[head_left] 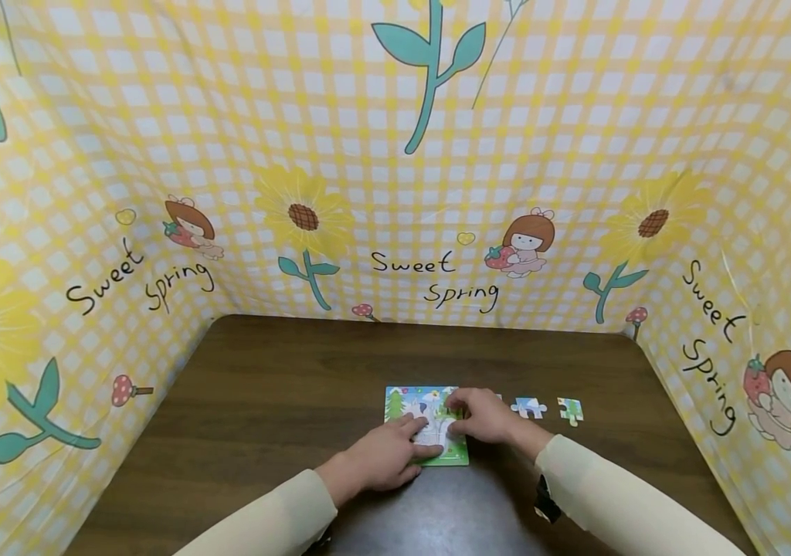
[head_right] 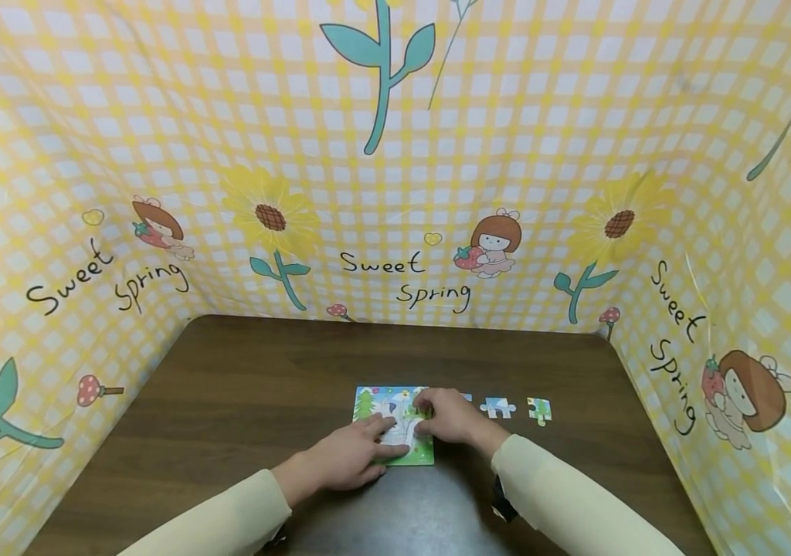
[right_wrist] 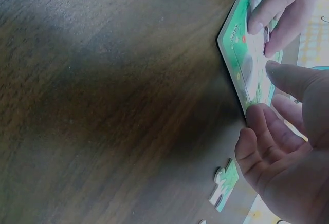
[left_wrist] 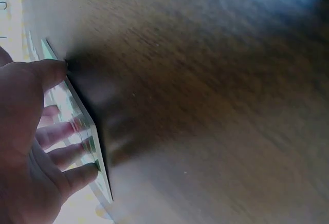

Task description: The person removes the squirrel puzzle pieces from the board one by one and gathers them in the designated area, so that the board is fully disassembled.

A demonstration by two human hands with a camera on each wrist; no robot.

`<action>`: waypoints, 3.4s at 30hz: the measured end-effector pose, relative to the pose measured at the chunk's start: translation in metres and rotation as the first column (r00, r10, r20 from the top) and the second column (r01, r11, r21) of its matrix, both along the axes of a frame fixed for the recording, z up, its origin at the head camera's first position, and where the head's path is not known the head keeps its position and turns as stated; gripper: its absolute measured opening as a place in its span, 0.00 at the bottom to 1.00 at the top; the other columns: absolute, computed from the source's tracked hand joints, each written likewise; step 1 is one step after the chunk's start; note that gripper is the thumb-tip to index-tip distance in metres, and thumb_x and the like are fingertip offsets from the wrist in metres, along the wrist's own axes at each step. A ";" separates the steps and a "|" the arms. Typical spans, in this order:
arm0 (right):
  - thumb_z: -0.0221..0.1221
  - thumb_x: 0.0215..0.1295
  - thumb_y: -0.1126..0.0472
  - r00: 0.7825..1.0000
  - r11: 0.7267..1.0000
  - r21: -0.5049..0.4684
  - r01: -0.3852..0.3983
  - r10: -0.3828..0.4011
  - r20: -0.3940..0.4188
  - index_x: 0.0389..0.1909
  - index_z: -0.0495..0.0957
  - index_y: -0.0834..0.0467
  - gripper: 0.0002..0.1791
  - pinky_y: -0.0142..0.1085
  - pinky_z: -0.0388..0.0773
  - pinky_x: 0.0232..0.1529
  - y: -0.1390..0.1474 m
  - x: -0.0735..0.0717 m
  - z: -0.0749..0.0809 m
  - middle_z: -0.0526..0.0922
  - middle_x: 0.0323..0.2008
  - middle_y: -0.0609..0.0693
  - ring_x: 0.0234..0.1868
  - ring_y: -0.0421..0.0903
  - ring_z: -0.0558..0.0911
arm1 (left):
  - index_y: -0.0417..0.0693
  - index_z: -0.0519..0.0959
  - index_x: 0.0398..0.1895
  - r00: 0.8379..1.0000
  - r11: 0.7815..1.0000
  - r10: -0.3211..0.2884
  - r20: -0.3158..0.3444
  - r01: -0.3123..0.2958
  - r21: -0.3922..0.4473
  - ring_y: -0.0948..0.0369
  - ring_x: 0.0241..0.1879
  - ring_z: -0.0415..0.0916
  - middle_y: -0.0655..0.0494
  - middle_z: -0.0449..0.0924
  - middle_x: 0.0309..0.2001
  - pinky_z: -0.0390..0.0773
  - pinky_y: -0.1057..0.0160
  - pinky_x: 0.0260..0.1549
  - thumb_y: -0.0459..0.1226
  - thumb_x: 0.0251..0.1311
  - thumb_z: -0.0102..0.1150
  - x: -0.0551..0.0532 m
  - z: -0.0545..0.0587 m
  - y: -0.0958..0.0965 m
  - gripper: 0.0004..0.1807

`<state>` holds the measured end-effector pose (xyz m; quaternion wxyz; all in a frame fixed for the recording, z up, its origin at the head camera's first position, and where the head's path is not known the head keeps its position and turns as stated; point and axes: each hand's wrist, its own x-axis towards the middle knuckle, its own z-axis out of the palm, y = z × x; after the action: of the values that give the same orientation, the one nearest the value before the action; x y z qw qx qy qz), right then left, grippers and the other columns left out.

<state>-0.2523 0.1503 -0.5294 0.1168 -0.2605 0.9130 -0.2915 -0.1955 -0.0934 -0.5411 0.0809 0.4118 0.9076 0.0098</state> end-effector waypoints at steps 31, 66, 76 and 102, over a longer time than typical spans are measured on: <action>0.73 0.59 0.62 0.999 1.000 -0.016 0.008 -0.007 0.043 0.43 0.86 0.55 0.12 0.43 0.78 0.46 -0.008 -0.009 -0.007 0.84 0.38 0.49 0.41 0.46 0.80 | 0.76 0.63 0.77 1.000 1.000 0.001 -0.028 -0.001 -0.026 0.43 0.77 0.59 0.45 0.59 0.79 0.66 0.49 0.72 0.63 0.72 0.49 0.009 -0.005 0.000 0.32; 0.67 0.68 0.62 0.997 0.988 -0.145 -0.050 0.058 0.049 0.46 0.88 0.55 0.08 0.35 0.79 0.37 0.020 -0.005 0.012 0.85 0.35 0.42 0.36 0.41 0.80 | 0.80 0.60 0.78 0.996 0.999 0.036 0.077 -0.036 -0.011 0.43 0.79 0.53 0.47 0.53 0.81 0.64 0.43 0.72 0.62 0.74 0.48 0.008 -0.004 -0.001 0.31; 0.67 0.69 0.59 0.999 0.986 -0.164 0.002 0.006 0.052 0.44 0.87 0.53 0.06 0.33 0.78 0.35 0.083 0.010 0.025 0.85 0.36 0.42 0.34 0.39 0.80 | 0.80 0.59 0.78 0.998 1.000 0.030 0.056 -0.030 -0.007 0.44 0.79 0.53 0.48 0.54 0.81 0.64 0.45 0.72 0.62 0.73 0.49 0.008 -0.006 -0.004 0.32; 0.68 0.66 0.59 0.985 0.985 -0.053 0.162 -0.158 0.073 0.38 0.87 0.53 0.03 0.31 0.75 0.34 0.199 0.043 0.003 0.84 0.33 0.43 0.33 0.31 0.76 | 0.77 0.60 0.79 1.000 1.000 0.006 0.024 -0.006 0.000 0.43 0.79 0.55 0.46 0.55 0.81 0.65 0.46 0.72 0.61 0.74 0.49 0.010 -0.005 -0.005 0.32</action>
<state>-0.2090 0.3490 -0.5266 0.1165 -0.1794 0.9175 -0.3354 -0.1852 -0.0982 -0.5462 0.0915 0.4088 0.9079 0.0152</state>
